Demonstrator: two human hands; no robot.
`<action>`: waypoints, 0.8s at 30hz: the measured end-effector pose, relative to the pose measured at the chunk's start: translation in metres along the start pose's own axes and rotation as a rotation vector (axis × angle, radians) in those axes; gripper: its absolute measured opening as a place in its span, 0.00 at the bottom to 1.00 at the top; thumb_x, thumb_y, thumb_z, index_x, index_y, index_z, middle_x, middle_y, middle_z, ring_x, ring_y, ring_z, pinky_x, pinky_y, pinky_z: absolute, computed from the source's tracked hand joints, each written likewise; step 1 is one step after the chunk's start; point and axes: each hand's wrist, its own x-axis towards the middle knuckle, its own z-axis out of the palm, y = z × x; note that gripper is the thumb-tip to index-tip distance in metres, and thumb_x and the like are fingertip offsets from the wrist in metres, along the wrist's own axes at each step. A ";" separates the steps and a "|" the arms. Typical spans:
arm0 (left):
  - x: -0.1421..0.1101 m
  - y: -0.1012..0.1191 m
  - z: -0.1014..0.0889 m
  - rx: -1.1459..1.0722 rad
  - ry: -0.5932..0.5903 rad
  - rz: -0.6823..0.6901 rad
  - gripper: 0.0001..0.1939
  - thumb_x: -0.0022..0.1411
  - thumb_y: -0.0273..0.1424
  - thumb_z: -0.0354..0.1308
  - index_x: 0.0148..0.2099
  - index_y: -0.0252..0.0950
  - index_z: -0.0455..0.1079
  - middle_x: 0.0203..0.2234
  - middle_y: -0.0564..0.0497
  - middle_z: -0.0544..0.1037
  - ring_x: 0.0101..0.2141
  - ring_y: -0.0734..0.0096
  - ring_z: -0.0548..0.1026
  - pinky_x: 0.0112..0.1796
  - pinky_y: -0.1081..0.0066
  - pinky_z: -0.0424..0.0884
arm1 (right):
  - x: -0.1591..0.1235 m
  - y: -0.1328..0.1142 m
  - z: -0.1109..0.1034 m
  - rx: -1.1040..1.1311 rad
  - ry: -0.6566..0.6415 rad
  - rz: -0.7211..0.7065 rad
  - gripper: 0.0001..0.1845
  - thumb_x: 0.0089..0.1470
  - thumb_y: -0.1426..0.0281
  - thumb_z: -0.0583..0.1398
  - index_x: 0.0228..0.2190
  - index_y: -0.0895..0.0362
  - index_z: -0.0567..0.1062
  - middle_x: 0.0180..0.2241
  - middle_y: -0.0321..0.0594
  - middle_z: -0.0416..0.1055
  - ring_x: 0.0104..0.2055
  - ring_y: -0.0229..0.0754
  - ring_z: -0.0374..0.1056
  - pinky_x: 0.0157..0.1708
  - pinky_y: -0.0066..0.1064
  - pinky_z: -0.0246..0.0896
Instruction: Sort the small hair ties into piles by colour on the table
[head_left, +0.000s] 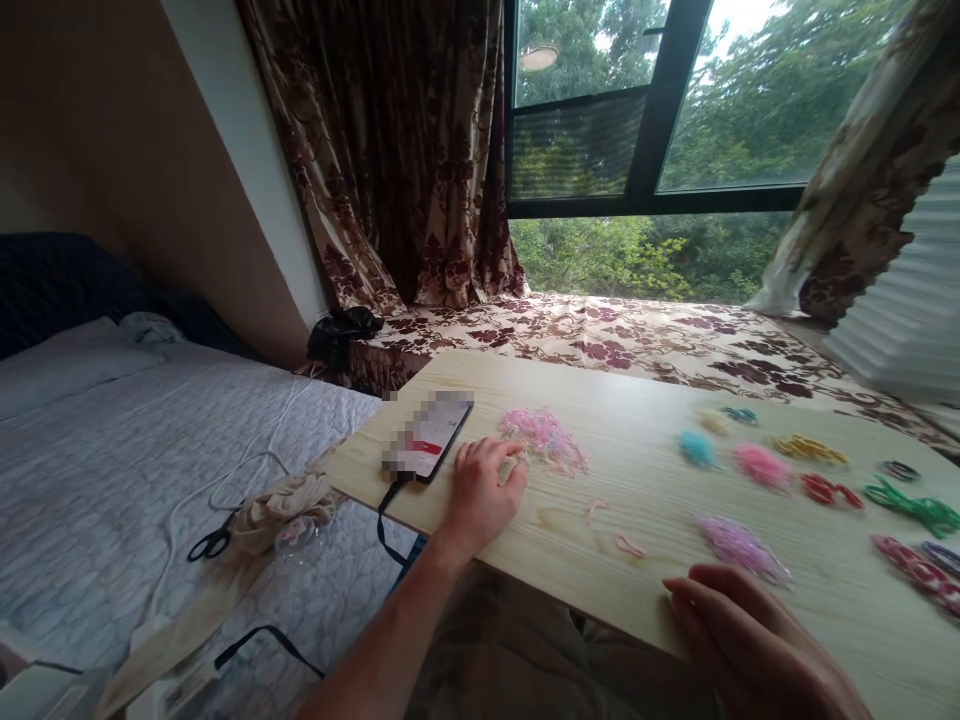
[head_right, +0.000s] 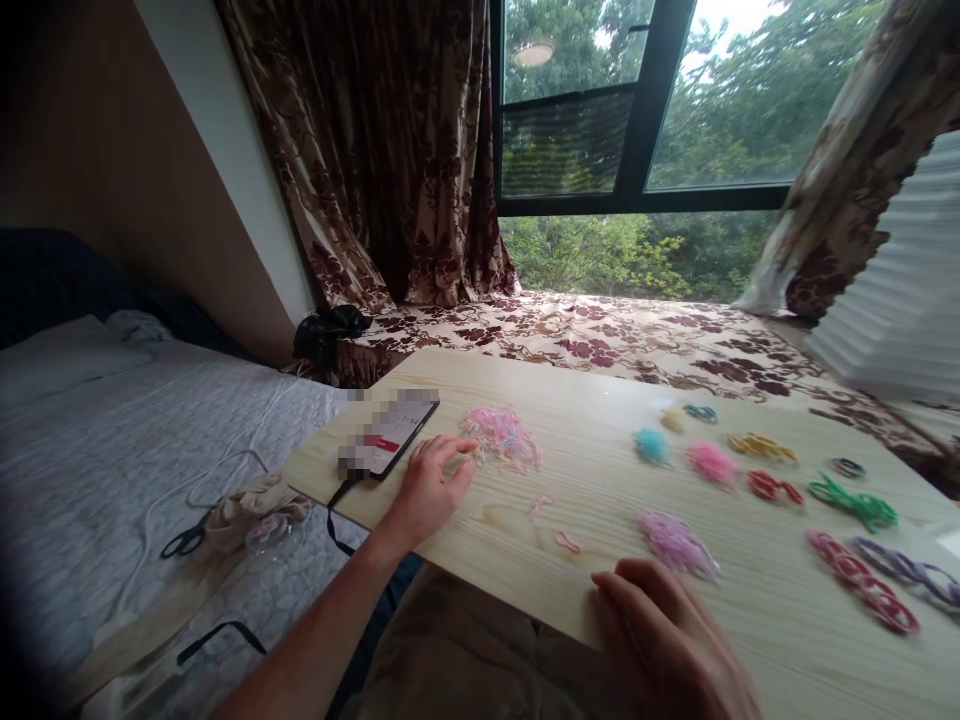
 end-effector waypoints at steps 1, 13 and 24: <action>0.000 0.000 0.000 0.000 -0.002 0.000 0.10 0.60 0.23 0.58 0.41 0.40 0.77 0.41 0.49 0.82 0.46 0.61 0.78 0.55 0.55 0.68 | -0.002 -0.003 0.000 0.025 -0.012 0.051 0.14 0.63 0.58 0.56 0.39 0.48 0.80 0.42 0.42 0.75 0.40 0.42 0.74 0.35 0.29 0.70; 0.000 -0.001 0.001 0.004 -0.002 0.007 0.09 0.61 0.24 0.58 0.41 0.40 0.77 0.40 0.49 0.82 0.45 0.61 0.78 0.56 0.55 0.68 | 0.028 -0.008 0.017 0.037 -0.066 0.322 0.19 0.58 0.50 0.57 0.33 0.45 0.83 0.36 0.38 0.77 0.34 0.43 0.73 0.31 0.34 0.68; 0.000 -0.002 0.002 0.024 -0.008 0.020 0.09 0.62 0.24 0.57 0.42 0.39 0.77 0.41 0.49 0.83 0.45 0.62 0.79 0.56 0.55 0.68 | 0.031 -0.009 0.023 0.077 -0.022 0.253 0.20 0.61 0.54 0.54 0.27 0.49 0.79 0.29 0.39 0.75 0.31 0.42 0.72 0.31 0.33 0.65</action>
